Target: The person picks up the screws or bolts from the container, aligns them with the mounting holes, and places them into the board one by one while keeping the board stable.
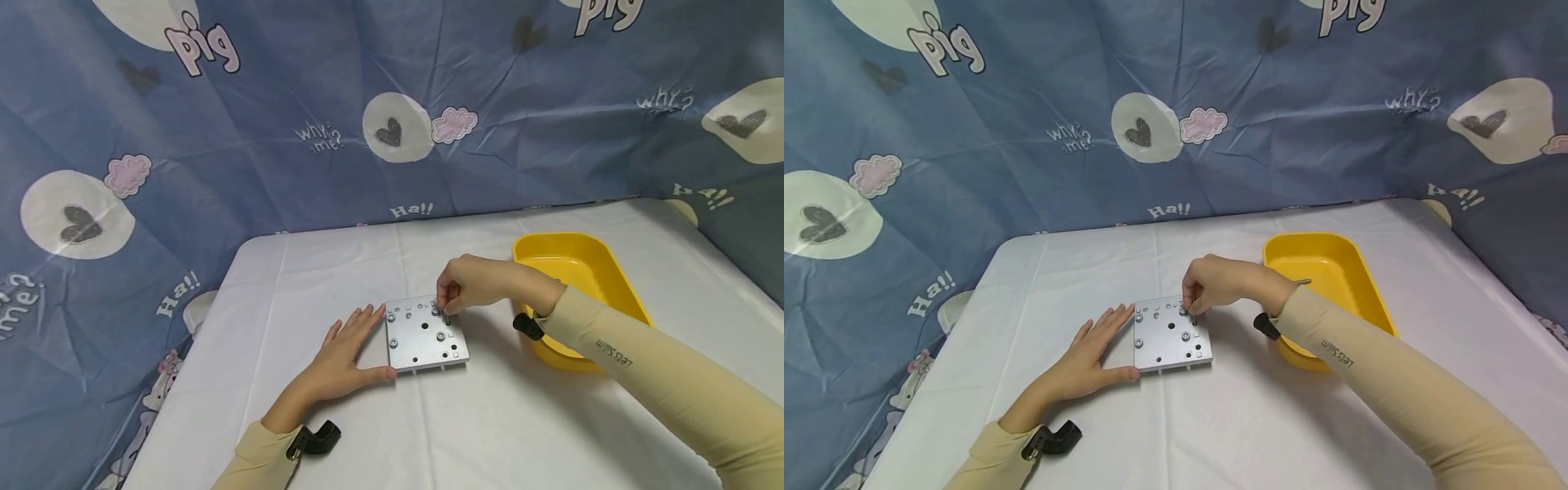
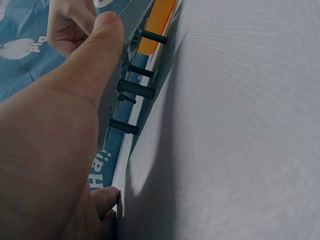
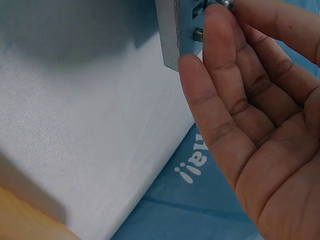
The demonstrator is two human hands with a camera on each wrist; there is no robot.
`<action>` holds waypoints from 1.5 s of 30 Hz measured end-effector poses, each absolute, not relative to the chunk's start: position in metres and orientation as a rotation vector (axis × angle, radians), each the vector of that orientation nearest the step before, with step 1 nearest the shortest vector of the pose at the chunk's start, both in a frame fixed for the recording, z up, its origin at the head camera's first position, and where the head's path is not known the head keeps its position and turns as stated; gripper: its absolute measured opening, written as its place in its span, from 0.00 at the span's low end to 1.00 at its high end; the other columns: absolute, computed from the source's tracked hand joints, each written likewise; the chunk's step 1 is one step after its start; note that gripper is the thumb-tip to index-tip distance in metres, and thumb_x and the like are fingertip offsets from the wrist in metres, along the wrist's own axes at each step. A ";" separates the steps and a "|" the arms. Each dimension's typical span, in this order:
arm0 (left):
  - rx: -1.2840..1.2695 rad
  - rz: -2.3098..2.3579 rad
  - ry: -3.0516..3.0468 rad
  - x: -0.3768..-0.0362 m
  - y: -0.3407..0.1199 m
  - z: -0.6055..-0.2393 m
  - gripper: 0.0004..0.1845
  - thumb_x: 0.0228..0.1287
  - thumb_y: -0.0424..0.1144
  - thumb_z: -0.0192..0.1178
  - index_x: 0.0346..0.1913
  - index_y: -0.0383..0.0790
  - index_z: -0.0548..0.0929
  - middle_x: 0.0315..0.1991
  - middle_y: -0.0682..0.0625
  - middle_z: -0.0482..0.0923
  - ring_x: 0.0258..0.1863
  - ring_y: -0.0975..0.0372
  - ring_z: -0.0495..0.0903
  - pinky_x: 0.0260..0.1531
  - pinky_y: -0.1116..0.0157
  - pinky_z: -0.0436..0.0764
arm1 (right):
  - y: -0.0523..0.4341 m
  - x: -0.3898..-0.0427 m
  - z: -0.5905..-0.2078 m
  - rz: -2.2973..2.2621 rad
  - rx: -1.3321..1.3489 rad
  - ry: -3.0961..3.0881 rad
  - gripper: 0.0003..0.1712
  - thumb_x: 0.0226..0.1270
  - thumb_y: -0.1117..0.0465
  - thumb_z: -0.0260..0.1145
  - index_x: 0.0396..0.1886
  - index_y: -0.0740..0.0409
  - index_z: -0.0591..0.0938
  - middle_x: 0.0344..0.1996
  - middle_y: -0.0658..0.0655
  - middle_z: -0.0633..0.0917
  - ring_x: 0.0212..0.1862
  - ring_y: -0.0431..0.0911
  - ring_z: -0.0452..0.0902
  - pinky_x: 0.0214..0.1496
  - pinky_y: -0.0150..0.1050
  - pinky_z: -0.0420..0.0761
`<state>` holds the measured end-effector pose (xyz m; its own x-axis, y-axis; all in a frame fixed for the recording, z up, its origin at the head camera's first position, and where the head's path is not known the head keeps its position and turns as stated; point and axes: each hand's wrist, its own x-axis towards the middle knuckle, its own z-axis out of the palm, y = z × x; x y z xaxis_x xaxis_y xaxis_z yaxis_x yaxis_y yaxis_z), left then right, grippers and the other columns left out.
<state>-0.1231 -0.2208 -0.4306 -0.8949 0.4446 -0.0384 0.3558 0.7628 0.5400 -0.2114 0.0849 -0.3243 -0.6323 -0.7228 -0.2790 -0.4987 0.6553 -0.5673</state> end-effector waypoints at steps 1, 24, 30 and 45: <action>0.641 0.806 2.795 -0.123 -0.221 -0.431 0.61 0.59 0.71 0.72 0.89 0.62 0.48 0.89 0.45 0.47 0.89 0.45 0.45 0.84 0.32 0.40 | 0.085 -0.211 -0.324 -0.612 -0.952 2.382 0.05 0.68 0.67 0.75 0.33 0.53 0.89 0.26 0.49 0.88 0.29 0.37 0.75 0.38 0.31 0.77; 0.637 0.816 2.793 -0.122 -0.221 -0.432 0.61 0.59 0.70 0.73 0.89 0.64 0.48 0.90 0.47 0.46 0.89 0.46 0.45 0.85 0.33 0.40 | 0.084 -0.209 -0.321 -0.588 -0.949 2.369 0.06 0.70 0.66 0.75 0.33 0.53 0.88 0.27 0.56 0.90 0.28 0.36 0.76 0.37 0.31 0.76; 0.650 0.817 2.794 -0.123 -0.221 -0.432 0.61 0.60 0.70 0.73 0.89 0.63 0.49 0.90 0.46 0.47 0.89 0.45 0.46 0.84 0.32 0.41 | 0.084 -0.209 -0.321 -0.583 -0.941 2.365 0.06 0.70 0.65 0.75 0.32 0.53 0.88 0.25 0.55 0.89 0.27 0.36 0.75 0.36 0.31 0.76; 0.646 0.803 2.791 -0.124 -0.221 -0.429 0.61 0.60 0.70 0.73 0.89 0.61 0.49 0.89 0.45 0.48 0.89 0.45 0.46 0.84 0.32 0.41 | 0.090 -0.212 -0.318 -0.603 -0.929 2.343 0.04 0.71 0.65 0.74 0.34 0.54 0.89 0.28 0.57 0.91 0.32 0.46 0.84 0.39 0.32 0.80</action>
<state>-0.1237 -0.2210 -0.4289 -0.8925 0.4494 -0.0384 0.3602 0.7615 0.5388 -0.2117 0.0895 -0.3185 -0.6146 -0.7218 -0.3181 -0.4785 0.6618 -0.5771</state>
